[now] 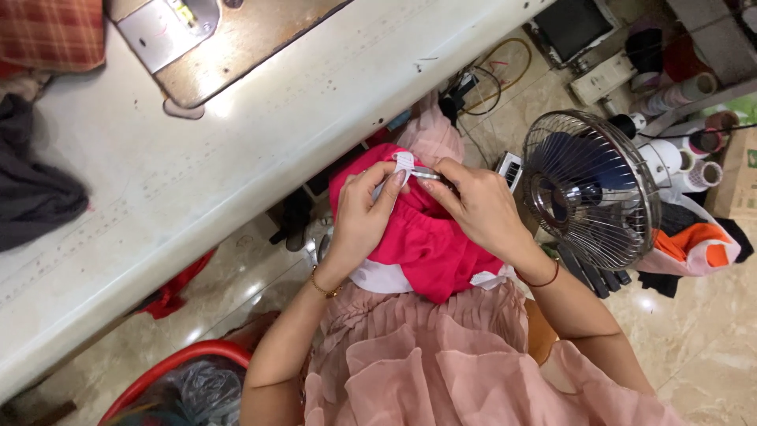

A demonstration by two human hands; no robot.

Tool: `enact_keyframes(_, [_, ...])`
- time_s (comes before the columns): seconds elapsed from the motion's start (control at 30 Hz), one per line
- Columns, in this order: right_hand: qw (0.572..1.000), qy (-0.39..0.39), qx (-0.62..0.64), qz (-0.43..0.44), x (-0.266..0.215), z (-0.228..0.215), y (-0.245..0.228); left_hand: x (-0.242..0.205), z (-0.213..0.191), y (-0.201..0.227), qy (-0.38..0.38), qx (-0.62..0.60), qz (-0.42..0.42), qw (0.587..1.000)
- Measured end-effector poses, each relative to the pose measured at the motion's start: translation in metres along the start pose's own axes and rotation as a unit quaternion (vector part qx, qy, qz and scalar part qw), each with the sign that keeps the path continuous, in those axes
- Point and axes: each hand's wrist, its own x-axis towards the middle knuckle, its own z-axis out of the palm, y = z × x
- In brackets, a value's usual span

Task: Insert an elastic band and a label into the waistband of a pink garment.

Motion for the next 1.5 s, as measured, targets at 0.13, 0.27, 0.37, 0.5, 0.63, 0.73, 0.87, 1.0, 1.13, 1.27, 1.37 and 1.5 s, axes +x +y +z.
enact_keyframes(0.13, [0.999,0.0,0.008,0.038,-0.008,-0.007,0.005,0.006,0.012,-0.006,-0.004,0.075,0.054,0.996])
enact_keyframes(0.27, [0.997,0.009,0.061,0.045,-0.014,-0.006,0.015,0.01,0.019,-0.005,-0.034,0.118,0.086,0.989])
enact_keyframes(0.37, [0.996,0.015,0.08,0.045,-0.018,-0.01,0.02,0.015,0.021,-0.007,-0.073,0.124,0.095,0.985])
enact_keyframes(0.5, [0.995,0.015,0.072,0.07,-0.028,-0.009,0.034,0.02,0.029,0.003,-0.107,0.121,0.1,0.982])
enact_keyframes(0.63, [0.983,0.039,0.134,0.12,-0.052,-0.004,0.058,0.032,0.047,-0.006,-0.18,0.108,0.124,0.97])
enact_keyframes(0.73, [0.965,0.081,0.193,0.156,-0.08,0.012,0.088,0.039,0.072,-0.016,-0.238,0.098,0.147,0.955])
enact_keyframes(0.87, [0.924,0.133,0.316,0.167,-0.105,0.036,0.117,0.039,0.105,-0.016,-0.228,0.149,0.153,0.95])
enact_keyframes(1.0, [0.902,0.178,0.364,0.15,-0.108,0.041,0.118,0.039,0.117,-0.018,-0.23,0.164,0.133,0.95])
enact_keyframes(1.13, [0.921,0.162,0.317,0.161,-0.106,0.038,0.116,0.042,0.116,-0.02,-0.228,0.162,0.081,0.957])
enact_keyframes(1.27, [0.943,0.133,0.245,0.181,-0.098,0.019,0.106,0.042,0.115,-0.019,-0.218,0.102,0.067,0.968])
enact_keyframes(1.37, [0.946,0.12,0.239,0.183,-0.098,0.016,0.105,0.043,0.112,-0.034,-0.217,0.078,0.057,0.971])
enact_keyframes(1.5, [0.949,0.108,0.236,0.178,-0.099,0.011,0.106,0.041,0.116,-0.03,-0.214,0.072,0.026,0.974])
